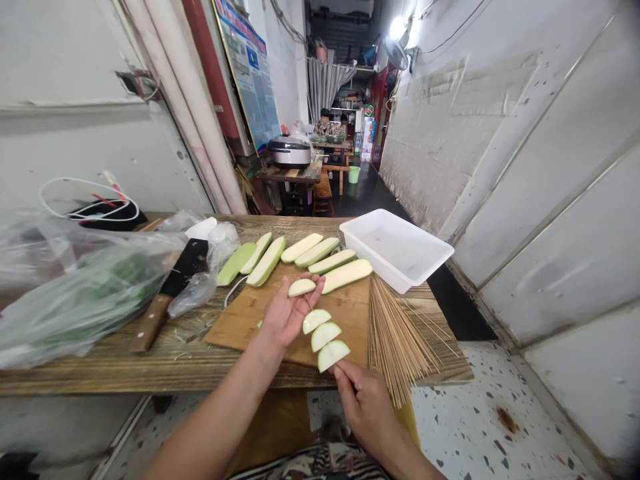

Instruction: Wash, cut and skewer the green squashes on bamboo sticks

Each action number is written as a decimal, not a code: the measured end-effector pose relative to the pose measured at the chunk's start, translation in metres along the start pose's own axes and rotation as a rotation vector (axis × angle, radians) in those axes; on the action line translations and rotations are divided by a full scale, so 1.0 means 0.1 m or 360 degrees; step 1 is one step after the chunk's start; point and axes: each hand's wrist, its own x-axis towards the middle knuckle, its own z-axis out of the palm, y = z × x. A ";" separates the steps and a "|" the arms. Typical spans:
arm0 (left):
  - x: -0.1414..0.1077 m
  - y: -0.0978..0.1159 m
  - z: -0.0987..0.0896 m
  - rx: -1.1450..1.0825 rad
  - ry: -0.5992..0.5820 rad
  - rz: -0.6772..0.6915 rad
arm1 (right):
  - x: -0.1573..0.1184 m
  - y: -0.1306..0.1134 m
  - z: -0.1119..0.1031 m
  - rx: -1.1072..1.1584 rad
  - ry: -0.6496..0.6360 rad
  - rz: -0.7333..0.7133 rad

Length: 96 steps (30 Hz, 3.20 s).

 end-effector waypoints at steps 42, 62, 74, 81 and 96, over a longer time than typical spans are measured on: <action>-0.12 -0.20 0.06 0.0195 -0.0001 0.0031 | -0.04 -0.05 -0.07 -0.0112 0.0043 0.0037; -0.21 -0.34 0.13 0.0281 0.0107 0.0042 | 0.02 -0.09 -0.09 -0.0259 0.0091 0.0045; -0.25 -0.43 0.12 0.0320 0.0122 -0.0042 | 0.01 -0.03 -0.07 -0.0396 0.0157 0.0032; -0.24 -0.44 0.12 0.0250 0.0073 -0.0128 | 0.03 -0.04 -0.09 -0.0405 0.0157 0.0026; -0.22 -0.43 0.00 0.0429 0.0010 -0.0070 | 0.00 0.01 -0.03 -0.0473 0.0170 -0.0080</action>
